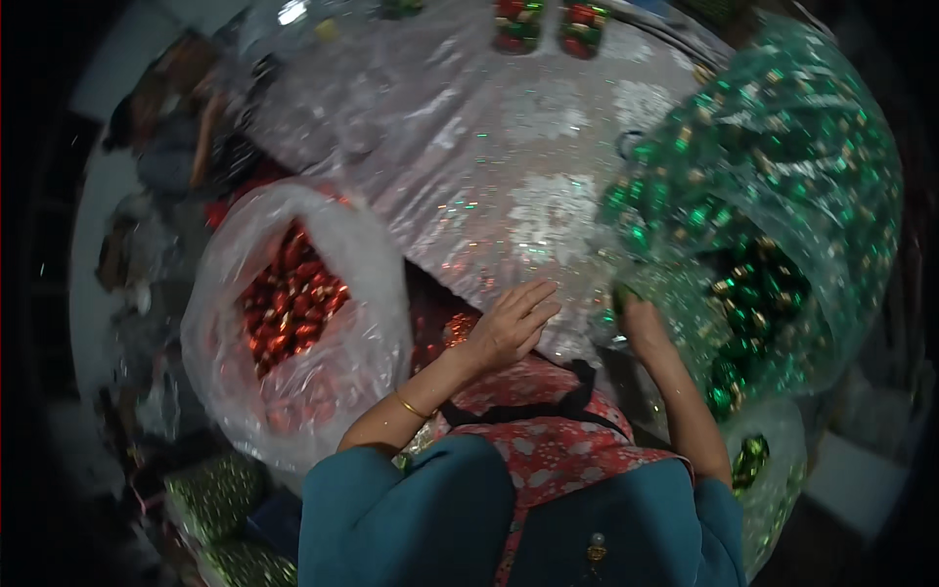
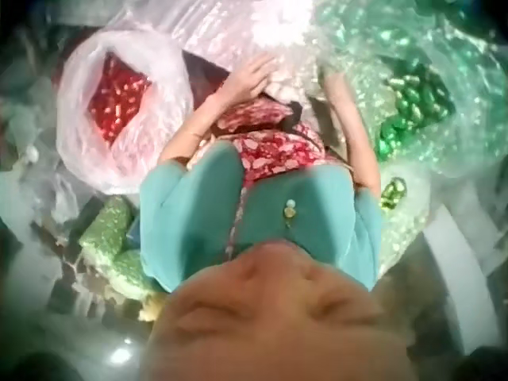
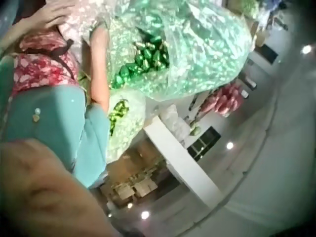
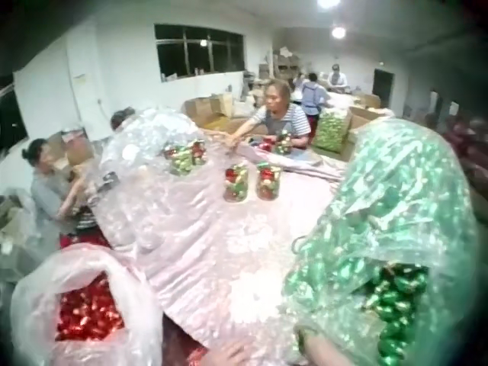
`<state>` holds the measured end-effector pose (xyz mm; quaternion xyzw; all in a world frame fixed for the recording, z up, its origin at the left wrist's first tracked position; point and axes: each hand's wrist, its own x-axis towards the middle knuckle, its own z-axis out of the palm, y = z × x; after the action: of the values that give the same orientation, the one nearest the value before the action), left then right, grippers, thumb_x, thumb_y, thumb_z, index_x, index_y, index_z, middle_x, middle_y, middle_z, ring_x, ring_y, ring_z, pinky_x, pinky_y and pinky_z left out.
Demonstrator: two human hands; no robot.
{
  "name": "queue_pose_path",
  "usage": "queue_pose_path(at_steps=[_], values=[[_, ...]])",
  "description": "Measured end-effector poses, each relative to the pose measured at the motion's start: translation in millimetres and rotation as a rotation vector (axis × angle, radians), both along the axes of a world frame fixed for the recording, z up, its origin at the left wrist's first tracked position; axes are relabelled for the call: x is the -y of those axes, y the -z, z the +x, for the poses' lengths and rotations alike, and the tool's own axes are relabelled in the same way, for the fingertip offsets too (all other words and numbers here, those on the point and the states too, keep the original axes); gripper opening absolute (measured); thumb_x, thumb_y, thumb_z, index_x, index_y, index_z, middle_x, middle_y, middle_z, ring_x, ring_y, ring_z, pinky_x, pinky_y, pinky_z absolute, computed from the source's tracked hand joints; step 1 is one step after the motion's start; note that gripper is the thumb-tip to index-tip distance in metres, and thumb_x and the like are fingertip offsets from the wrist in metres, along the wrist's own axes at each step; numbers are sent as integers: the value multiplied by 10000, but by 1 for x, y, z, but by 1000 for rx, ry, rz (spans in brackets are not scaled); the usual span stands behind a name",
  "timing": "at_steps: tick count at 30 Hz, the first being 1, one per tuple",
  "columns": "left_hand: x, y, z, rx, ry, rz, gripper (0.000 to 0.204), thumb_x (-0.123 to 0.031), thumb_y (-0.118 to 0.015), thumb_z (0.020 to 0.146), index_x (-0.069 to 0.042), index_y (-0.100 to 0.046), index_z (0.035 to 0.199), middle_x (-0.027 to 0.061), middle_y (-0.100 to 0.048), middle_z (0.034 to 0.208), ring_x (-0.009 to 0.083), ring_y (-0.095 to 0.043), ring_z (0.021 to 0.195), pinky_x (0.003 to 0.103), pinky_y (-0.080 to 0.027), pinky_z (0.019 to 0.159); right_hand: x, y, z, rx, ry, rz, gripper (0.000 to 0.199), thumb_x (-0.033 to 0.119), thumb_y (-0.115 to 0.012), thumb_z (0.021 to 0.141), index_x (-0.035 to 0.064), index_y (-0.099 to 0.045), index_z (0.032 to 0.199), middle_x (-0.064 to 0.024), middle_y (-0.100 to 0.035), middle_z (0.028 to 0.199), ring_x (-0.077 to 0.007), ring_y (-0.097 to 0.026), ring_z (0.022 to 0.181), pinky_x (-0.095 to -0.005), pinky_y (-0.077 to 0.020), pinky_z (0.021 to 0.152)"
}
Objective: The person packs decorative bulb ornaments into clear containers by hand, selecting red and green ornaments from bags and arranging them together inside the containers.
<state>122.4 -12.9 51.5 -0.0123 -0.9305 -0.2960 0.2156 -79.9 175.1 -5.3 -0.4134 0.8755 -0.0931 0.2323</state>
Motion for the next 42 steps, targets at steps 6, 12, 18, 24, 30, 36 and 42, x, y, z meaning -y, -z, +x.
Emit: queue_pose_path(at_steps=[6, 12, 18, 24, 30, 36, 42], values=[[110, 4, 126, -160, -983, -67, 168, 33, -560, 789, 5, -592, 951, 150, -593, 970, 318, -568, 915, 375, -454, 797, -21, -1, -10, 104, -59, 36, 208, 33, -557, 767, -12, -586, 968, -268, -612, 847, -466, -587, 806, -463, -477, 665], [195, 92, 252, 367, -1341, 94, 259, -77, -594, 796, 3, -580, 1042, 203, -585, 1038, 376, -568, 951, 412, -463, 817, -5, -46, -10, 194, -137, 67, 193, 79, -572, 816, -29, -595, 974, -241, -632, 848, -414, -622, 798, -423, -491, 673], [228, 192, 224, 654, -997, 20, 313, -99, -641, 747, 10, -586, 1036, 205, -591, 1054, 402, -559, 982, 470, -464, 848, -1, -78, 9, 185, -21, -43, 255, 112, -596, 853, -42, -587, 1057, -205, -657, 918, -282, -666, 842, -358, -502, 714], [250, 191, 232, 678, -883, 89, 334, -153, -663, 706, -76, -632, 1029, 203, -598, 1028, 404, -575, 922, 461, -470, 819, 5, -97, 10, 233, 109, -101, 343, 111, -602, 866, -30, -530, 1170, -163, -664, 944, -212, -654, 830, -323, -501, 737], [233, 173, 232, 534, -843, 22, 425, -193, -715, 687, -25, -610, 1062, 216, -578, 1070, 413, -559, 938, 451, -470, 811, -18, -119, -1, 336, 314, -312, 305, 126, -564, 905, -18, -537, 1173, -107, -663, 976, -163, -644, 833, -290, -503, 709], [204, 101, 232, 624, -1355, -80, 563, -244, -750, 704, 47, -515, 1125, 243, -552, 1070, 390, -565, 935, 426, -467, 826, -56, -140, -6, 367, 480, -446, 271, 128, -558, 909, 3, -567, 1149, -112, -663, 958, -129, -633, 837, -276, -503, 695], [77, -24, 100, -65, -1033, 379, 561, -199, -746, 740, 26, -478, 1178, 172, -564, 1070, 265, -570, 976, 339, -447, 873, -40, -132, 16, 684, 371, -633, 308, 131, -550, 912, 17, -526, 1197, -47, -631, 891, -95, -567, 702, -240, -471, 623]])
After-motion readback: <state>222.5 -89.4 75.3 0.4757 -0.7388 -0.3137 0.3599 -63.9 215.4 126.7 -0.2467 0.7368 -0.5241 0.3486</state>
